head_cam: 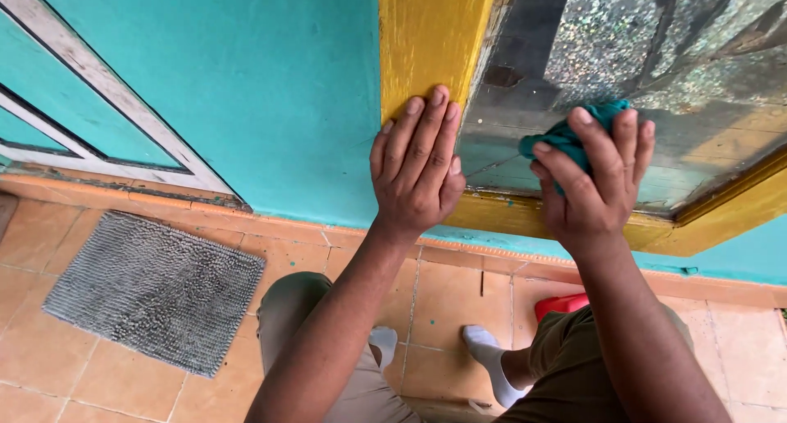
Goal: The person wipes a glass window pane using a blue cloth. They hold the yellow window frame with one hand while scrubbing the glass with the other, focusing on the lower section of the pane.
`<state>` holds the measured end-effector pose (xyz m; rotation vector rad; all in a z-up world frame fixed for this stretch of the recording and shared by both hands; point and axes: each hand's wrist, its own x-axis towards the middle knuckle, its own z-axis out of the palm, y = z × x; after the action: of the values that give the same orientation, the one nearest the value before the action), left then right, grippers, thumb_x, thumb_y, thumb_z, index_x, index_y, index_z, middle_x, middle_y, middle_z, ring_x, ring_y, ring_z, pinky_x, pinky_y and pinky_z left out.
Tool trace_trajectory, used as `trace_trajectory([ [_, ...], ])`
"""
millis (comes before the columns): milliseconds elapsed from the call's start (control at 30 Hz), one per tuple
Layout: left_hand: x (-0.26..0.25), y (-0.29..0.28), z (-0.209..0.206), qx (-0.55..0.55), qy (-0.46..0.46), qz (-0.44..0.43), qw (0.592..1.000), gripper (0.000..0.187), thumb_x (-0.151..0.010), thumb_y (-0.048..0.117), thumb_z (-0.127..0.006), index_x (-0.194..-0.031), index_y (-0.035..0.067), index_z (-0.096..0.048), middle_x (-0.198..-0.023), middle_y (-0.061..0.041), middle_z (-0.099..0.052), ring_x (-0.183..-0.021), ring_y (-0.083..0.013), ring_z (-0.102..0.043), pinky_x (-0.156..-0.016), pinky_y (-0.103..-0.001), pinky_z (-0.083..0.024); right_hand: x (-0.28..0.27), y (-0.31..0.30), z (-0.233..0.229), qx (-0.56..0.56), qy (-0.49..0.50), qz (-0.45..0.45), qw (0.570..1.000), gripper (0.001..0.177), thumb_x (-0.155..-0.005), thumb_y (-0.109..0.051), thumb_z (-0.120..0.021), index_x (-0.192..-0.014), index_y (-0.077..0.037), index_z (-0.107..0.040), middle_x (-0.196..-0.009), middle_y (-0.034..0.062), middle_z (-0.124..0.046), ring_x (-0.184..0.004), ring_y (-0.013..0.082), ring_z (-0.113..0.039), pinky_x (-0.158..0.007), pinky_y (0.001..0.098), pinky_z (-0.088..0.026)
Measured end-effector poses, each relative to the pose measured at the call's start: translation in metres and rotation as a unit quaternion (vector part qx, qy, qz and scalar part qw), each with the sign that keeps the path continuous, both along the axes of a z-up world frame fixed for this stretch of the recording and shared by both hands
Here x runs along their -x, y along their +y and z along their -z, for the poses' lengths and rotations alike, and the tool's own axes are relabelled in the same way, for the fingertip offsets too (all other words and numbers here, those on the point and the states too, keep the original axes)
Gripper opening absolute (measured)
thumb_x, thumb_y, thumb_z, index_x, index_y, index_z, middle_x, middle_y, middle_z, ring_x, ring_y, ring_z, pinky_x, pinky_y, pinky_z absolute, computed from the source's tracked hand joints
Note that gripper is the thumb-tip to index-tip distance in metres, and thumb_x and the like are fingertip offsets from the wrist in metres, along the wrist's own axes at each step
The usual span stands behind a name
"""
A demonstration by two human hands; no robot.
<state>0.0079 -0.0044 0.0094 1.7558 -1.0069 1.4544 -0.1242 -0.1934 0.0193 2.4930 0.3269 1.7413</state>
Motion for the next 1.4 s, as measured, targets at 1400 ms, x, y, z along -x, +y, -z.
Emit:
trace_trajectory([
  [1400,0.003,0.015,0.001,-0.055,0.016,0.036,0.998,0.049,-0.112,0.025,-0.028,-0.149,0.006,-0.055,-0.153,-0.01,-0.056,-0.147,-0.027,-0.049,-0.126,-0.044,-0.031,-0.02,0.018,-0.073,-0.047,-0.046,-0.116,0.991,0.024,-0.112,-0.012,-0.064,-0.104,0.01,-0.068,-0.144,0.0334,-0.054,-0.151,0.0465,-0.021,-0.129,0.0701,-0.02],
])
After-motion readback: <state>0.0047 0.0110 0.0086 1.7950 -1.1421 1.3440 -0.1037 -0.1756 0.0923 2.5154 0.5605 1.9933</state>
